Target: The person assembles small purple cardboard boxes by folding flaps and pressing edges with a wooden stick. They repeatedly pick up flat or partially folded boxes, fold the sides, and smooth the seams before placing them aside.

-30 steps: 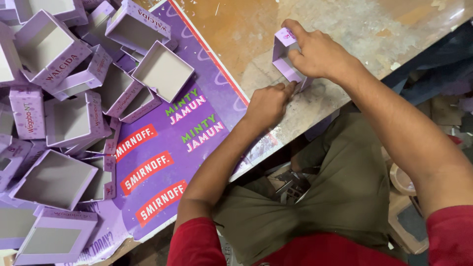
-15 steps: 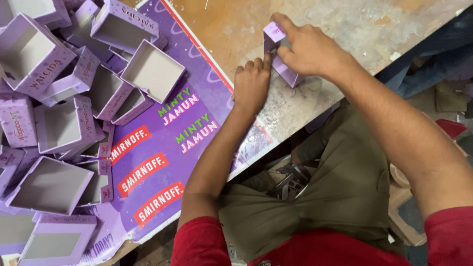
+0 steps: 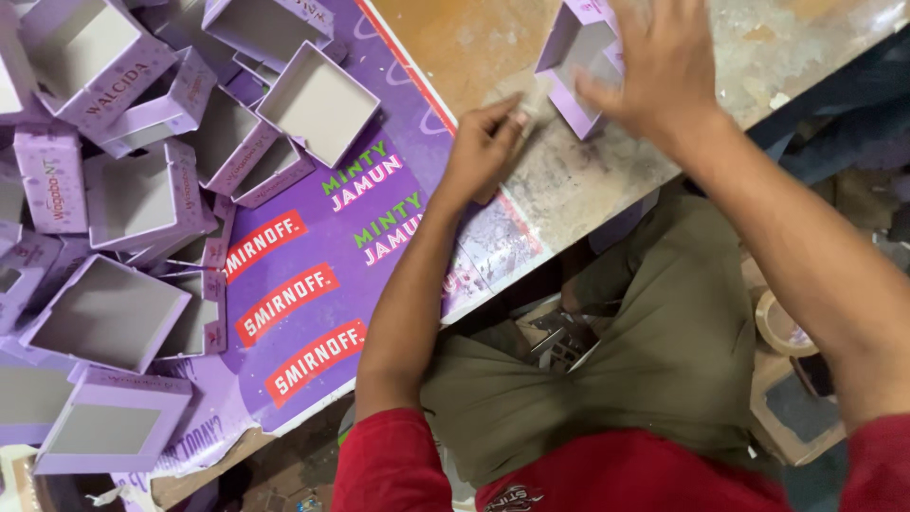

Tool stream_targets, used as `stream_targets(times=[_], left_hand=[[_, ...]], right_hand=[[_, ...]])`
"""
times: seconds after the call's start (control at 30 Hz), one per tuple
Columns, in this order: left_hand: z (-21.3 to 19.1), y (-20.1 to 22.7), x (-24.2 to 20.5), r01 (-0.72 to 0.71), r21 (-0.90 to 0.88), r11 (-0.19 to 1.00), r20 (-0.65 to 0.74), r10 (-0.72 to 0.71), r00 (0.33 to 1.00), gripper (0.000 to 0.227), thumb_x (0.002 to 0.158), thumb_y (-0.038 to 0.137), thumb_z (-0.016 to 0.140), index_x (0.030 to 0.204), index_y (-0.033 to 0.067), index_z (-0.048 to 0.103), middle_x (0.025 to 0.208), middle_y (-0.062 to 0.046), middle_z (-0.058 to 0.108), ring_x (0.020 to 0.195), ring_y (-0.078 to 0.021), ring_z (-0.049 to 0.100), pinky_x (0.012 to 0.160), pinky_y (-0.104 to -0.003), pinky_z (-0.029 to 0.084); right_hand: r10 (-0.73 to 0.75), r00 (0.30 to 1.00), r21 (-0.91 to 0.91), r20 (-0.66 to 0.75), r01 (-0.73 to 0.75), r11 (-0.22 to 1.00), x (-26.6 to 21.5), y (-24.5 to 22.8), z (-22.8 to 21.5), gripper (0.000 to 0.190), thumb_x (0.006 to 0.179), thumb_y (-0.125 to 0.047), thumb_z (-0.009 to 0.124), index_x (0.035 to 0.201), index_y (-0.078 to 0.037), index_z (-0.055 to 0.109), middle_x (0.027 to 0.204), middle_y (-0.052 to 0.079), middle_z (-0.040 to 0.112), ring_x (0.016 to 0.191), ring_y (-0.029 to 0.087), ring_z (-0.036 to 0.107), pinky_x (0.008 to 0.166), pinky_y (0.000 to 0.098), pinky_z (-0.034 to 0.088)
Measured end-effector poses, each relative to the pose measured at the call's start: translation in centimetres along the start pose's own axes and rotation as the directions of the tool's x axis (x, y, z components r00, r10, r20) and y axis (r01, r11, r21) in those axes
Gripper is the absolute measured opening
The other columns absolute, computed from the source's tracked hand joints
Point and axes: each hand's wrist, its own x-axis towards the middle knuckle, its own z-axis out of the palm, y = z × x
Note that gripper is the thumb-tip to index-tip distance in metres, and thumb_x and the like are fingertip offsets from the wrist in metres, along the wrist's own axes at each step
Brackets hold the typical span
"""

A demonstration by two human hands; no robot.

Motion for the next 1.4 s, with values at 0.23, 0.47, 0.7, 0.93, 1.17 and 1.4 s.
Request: stream_targets(times=[0.23,0.47,0.7,0.93,1.17,1.4], left_hand=[[-1.1,-2.3,1.2,0.122,-0.497,0.859,-0.036,-0.16,0.986,0.025,0.108,0.024,0.055,0.112,0.0,0.062,0.081,-0.004,0.066,0.066,-0.0094,0.061,0.061,-0.026,0.052],[-2.0,0.2,0.6,0.175,-0.579,0.796,-0.067,-0.26,0.963,0.031,0.106,0.025,0.056,0.127,0.0037,0.064,0.073,-0.001,0.059,0.054,-0.0096,0.054,0.047,-0.026,0.045],[-4.6,7.9,-0.6,-0.087,0.299,0.95,-0.272,0.172,0.947,0.036,0.102,0.026,0.065,0.138,0.0191,0.068,0.071,-0.006,0.07,0.059,-0.0124,0.062,0.054,-0.031,0.048],[-6.3,14.4,-3.8,0.027,0.788,0.615,-0.178,0.186,0.966,0.03,0.097,0.04,0.065,0.123,0.0274,0.075,0.071,-0.007,0.074,0.063,-0.0266,0.071,0.053,-0.043,0.051],[-5.3,16.8,-4.3,-0.064,0.873,0.483,-0.017,0.161,0.987,0.033,0.097,0.038,0.064,0.123,0.0219,0.075,0.063,-0.011,0.069,0.055,-0.031,0.068,0.046,-0.046,0.048],[-1.8,17.2,-9.2,-0.174,0.807,0.564,0.124,0.127,0.984,0.032,0.098,0.039,0.063,0.124,0.0251,0.074,0.07,-0.011,0.069,0.061,-0.0309,0.069,0.053,-0.045,0.052]], right_hand=[[-0.153,0.959,-0.605,0.239,0.27,0.749,-4.2,1.2,5.5,0.058,0.091,-0.067,0.06,0.107,-0.014,0.077,0.129,0.017,0.067,0.15,0.039,0.047,0.116,0.0699,0.003],[0.144,0.972,-0.125,0.186,-0.122,0.985,-4.0,3.8,6.4,0.03,0.11,-0.031,0.066,0.098,-0.005,0.075,0.093,0.011,0.072,0.104,0.033,0.068,0.126,0.0729,0.009],[0.367,0.821,0.769,0.436,-0.552,0.321,-5.2,-2.5,4.3,0.027,0.106,-0.026,0.064,0.109,0.0,0.073,0.085,0.002,0.066,0.072,0.01,0.053,0.068,0.0293,0.043],[0.255,0.827,0.863,0.501,-0.452,-0.227,-7.3,-10.6,4.6,0.039,0.103,-0.028,0.064,0.12,0.006,0.065,0.095,0.006,0.071,0.077,0.01,0.065,0.068,0.0276,0.057],[0.172,0.898,0.878,0.405,-0.33,-0.346,-9.0,-10.9,5.5,0.05,0.099,-0.033,0.071,0.128,0.007,0.062,0.1,0.007,0.073,0.083,0.011,0.067,0.077,0.0284,0.058],[0.231,0.909,0.899,0.348,-0.252,-0.359,-10.3,-10.7,8.5,0.041,0.104,-0.03,0.073,0.115,0.008,0.063,0.099,0.006,0.072,0.087,0.01,0.066,0.078,0.0265,0.055]])
